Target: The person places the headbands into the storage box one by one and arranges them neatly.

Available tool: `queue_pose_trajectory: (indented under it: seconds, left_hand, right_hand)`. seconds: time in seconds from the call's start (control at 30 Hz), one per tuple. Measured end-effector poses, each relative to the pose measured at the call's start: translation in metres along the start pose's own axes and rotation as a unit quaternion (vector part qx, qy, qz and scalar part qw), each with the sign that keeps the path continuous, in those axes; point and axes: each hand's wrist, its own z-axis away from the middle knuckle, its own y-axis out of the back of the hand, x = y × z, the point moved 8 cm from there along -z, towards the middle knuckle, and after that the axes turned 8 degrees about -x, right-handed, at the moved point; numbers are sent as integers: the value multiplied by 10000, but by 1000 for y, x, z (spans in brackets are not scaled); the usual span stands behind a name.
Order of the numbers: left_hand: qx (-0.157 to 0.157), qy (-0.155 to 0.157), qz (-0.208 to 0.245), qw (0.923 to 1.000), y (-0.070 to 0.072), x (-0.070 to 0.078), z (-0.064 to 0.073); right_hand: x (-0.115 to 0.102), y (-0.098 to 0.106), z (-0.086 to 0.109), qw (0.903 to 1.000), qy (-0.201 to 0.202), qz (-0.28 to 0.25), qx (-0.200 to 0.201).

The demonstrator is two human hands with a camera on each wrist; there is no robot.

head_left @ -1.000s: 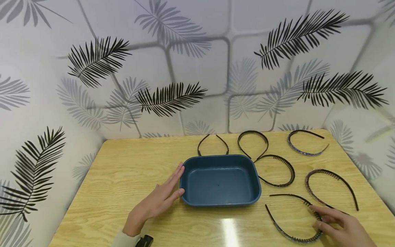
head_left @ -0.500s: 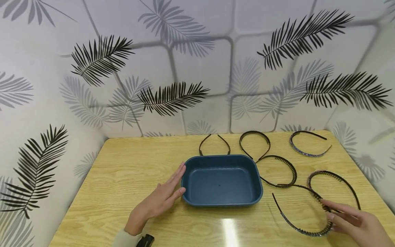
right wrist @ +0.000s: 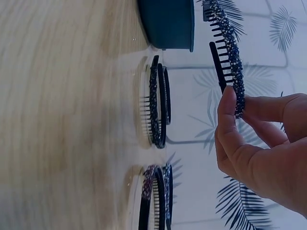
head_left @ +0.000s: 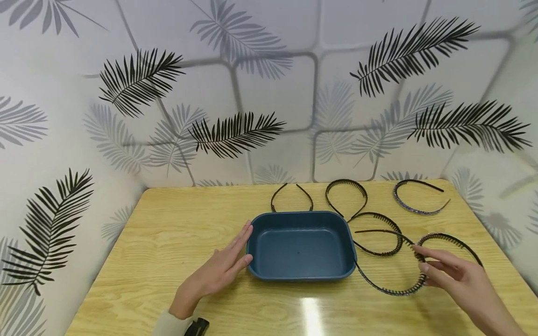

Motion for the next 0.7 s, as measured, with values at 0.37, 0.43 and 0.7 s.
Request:
queue_pose_trajectory:
  seconds: [0.37,0.43,0.7]
  left_hand:
    - [36,0,-88,10000,1,0,-2]
    - [27,-2,-91,10000,1,0,-2]
    - [-31,37,-28,10000,1,1,-1]
  right_hand:
    - [-27,-17,-31,9992,385,-130,-33]
    - [-30,-19,-36,9991,404,-145,-25]
    - [-43,-32,-53,9962,632,-555,-223]
